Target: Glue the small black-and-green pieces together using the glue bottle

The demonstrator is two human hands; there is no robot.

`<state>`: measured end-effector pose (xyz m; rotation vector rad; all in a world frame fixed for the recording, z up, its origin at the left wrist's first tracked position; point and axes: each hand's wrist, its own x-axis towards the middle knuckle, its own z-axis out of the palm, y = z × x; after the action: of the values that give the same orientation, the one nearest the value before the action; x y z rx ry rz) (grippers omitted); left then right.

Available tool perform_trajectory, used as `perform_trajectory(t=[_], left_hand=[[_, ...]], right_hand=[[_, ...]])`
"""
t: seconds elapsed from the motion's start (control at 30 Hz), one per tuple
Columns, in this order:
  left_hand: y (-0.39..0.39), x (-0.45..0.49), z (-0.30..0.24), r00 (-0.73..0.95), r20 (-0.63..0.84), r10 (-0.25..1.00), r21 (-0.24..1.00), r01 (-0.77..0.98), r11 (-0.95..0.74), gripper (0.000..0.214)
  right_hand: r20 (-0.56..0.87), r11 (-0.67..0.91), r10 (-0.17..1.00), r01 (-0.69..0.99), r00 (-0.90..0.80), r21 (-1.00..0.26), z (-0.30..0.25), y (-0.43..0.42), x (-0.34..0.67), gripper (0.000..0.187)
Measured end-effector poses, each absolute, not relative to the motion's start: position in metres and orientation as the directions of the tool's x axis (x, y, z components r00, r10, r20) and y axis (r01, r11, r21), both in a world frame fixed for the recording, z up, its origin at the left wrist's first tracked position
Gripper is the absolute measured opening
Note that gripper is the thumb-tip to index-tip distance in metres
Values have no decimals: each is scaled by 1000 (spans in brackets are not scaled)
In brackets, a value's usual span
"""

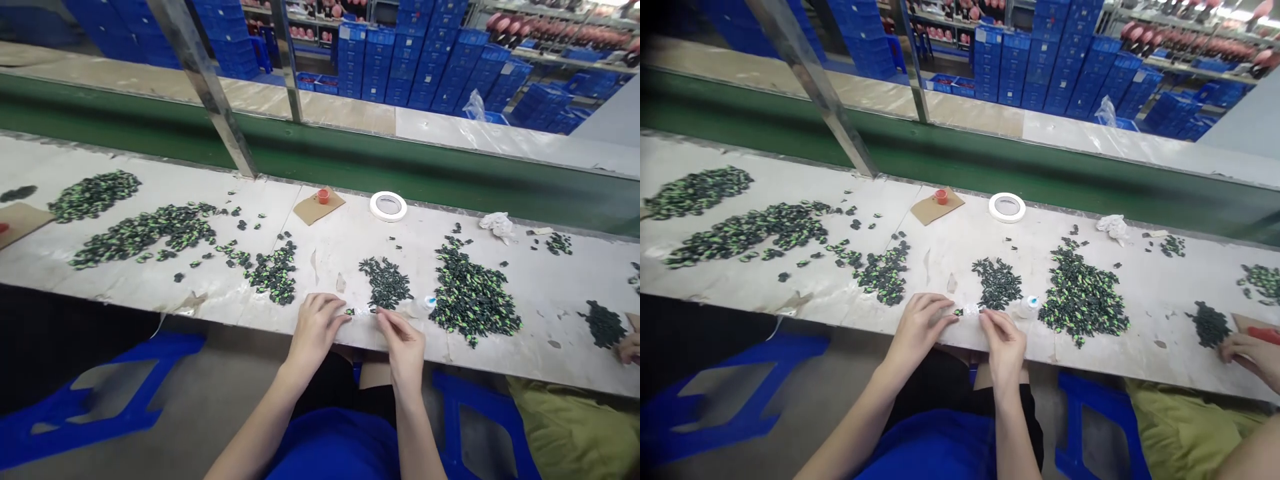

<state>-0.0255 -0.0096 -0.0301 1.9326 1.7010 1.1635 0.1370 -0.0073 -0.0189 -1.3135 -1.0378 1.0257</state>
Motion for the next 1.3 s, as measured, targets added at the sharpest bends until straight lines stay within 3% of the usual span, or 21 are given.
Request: perform_trajectory(t=[0.2, 0.37, 0.67, 0.8, 1.07, 1.3], left_hand=[[-6, -21, -36, -22, 327, 945, 685, 694, -221, 12], [0, -18, -31, -8, 289, 957, 733, 645, -216, 12], [8, -15, -33, -16, 262, 965, 744, 641, -192, 13], [8, -12, -31, -25, 256, 966, 747, 640, -182, 11], [-3, -9, -21, -77, 185, 980, 915, 378, -143, 15], [-12, -9, -11, -94, 201, 975, 954, 243, -173, 12]], right_hand=[[-4, -21, 972, 66, 234, -998, -20, -5, 138, 26], [-32, -52, 958, 61, 285, -997, -22, -5, 131, 46], [130, 94, 961, 156, 242, -983, -26, -1, 131, 24], [101, 56, 956, 168, 276, -984, -25, -2, 133, 25], [-3, -29, 961, 88, 277, -996, -17, -13, 129, 27], [-45, -49, 979, 19, 200, -999, -11, -16, 126, 22]])
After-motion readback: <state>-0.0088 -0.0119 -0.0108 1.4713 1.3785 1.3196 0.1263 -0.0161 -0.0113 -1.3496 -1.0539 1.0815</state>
